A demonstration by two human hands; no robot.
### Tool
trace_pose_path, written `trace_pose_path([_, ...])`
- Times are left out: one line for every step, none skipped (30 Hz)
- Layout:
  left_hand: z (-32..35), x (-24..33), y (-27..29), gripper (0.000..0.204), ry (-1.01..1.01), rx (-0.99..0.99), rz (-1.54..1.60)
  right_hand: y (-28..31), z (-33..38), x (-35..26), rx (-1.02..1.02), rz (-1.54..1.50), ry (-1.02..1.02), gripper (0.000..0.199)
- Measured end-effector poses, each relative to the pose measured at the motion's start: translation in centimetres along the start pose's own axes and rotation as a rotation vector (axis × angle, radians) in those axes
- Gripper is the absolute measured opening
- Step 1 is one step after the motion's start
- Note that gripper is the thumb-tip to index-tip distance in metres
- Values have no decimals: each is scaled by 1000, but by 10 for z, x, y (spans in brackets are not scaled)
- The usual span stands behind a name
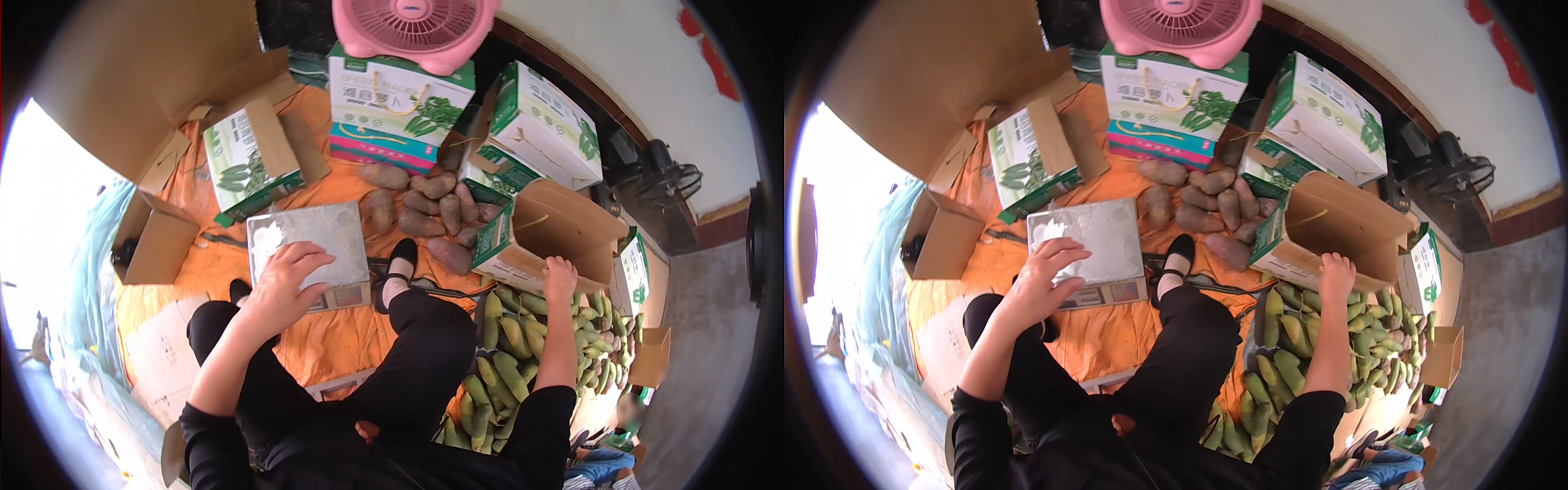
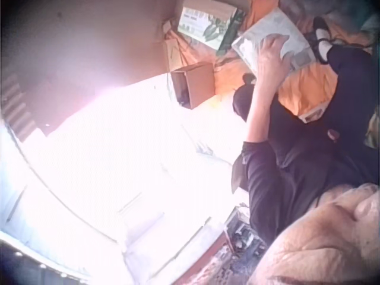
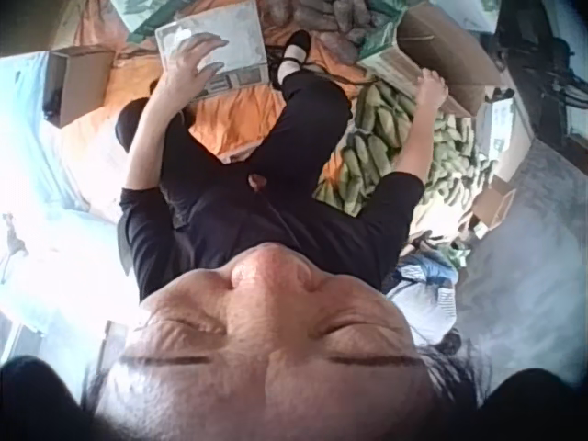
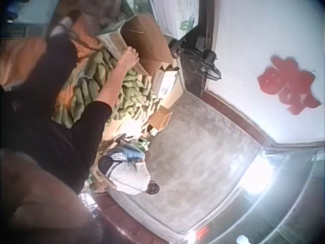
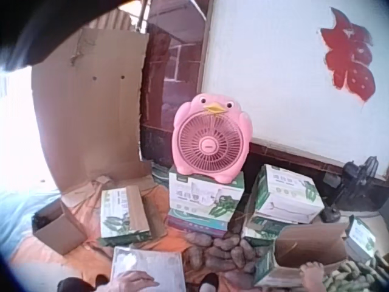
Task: Sorting and packing green vegetables into cardboard boxes and weighing them.
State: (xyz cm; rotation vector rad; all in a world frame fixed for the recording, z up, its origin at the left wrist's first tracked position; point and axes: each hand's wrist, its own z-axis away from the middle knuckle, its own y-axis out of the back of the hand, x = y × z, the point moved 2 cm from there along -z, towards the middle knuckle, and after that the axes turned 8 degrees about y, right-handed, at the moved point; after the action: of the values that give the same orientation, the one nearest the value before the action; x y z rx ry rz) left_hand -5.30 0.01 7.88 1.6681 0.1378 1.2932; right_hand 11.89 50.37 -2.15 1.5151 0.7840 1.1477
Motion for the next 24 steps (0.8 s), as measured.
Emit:
trace_pose_path([1, -1, -2, 39, -3, -23, -16, 7, 0, -7, -1, 1, 21, 16])
trace_pose_path([2, -4, -4, 39, 15, -14, -11, 15, -1, -15, 0, -68, -3, 18])
trace_pose_path([4, -6, -5, 40, -6, -18, -35, 22, -1, -24, 0, -138, -29, 20])
trace_pose_path([5, -7, -7, 41, -33, -24, -57, 29, -1, -31, -3, -134, -15, 20])
trace_pose_path([7, -9, -7, 41, -22, -18, -52, 37, -1, -39, 31, -227, 7, 20])
trace_pose_path([10, -10, -6, 41, -28, 0, -48, 46, -1, -48, 64, -321, 28, 20])
trace_pose_path([10, -10, -7, 41, -40, 13, -42, 58, -1, -59, 60, -317, 34, 20])
trace_pose_path([12, -10, -5, 43, -39, 33, -35, 73, -4, -75, 93, -420, 85, 20])
trace_pose_path([15, -10, -2, 43, -30, 36, -31, 90, -9, -93, 127, -522, 138, 20])
trace_pose_path([17, -10, 2, 43, -14, 62, -11, 105, -13, -110, 129, -587, 173, 19])
trace_pose_path([20, -11, 4, 43, 1, 85, 9, 118, -18, -128, 151, -619, 219, 19])
trace_pose_path([25, -12, 6, 43, 8, 87, 10, 130, -23, -149, 174, -656, 269, 18])
trace_pose_path([30, -14, 8, 44, 34, 139, 30, 143, -29, -172, 206, -684, 337, 18])
trace_pose_path([35, -15, 10, 44, 57, 190, 53, 157, -33, -195, 239, -708, 403, 18])
trace_pose_path([40, -17, 9, 44, 66, 192, 55, 168, -38, -218, 238, -690, 467, 17])
trace_pose_path([46, -21, 8, 46, 71, 256, 23, 175, -43, -243, 235, -677, 537, 17])
trace_pose_path([50, -23, 8, 47, 67, 318, -3, 181, -46, -266, 232, -603, 599, 14])
trace_pose_path([53, -23, 6, 47, 67, 317, 1, 184, -49, -289, 215, -537, 669, 13])
trace_pose_path([58, -22, 7, 48, 60, 368, 1, 189, -48, -315, 207, -529, 723, 12])
trace_pose_path([62, -21, 6, 50, 51, 416, 1, 192, -47, -341, 180, -492, 780, 11])
trace_pose_path([66, -20, 6, 50, 57, 418, -2, 190, -44, -366, 175, -497, 845, 11])
trace_pose_path([69, -21, 6, 53, 79, 443, -51, 188, -39, -390, 190, -500, 916, 10])
trace_pose_path([70, -20, 4, 56, 92, 463, -96, 179, -36, -410, 230, -526, 985, 9])
trace_pose_path([70, -24, 1, 59, 101, 453, -93, 169, -29, -427, 234, -603, 986, 9])
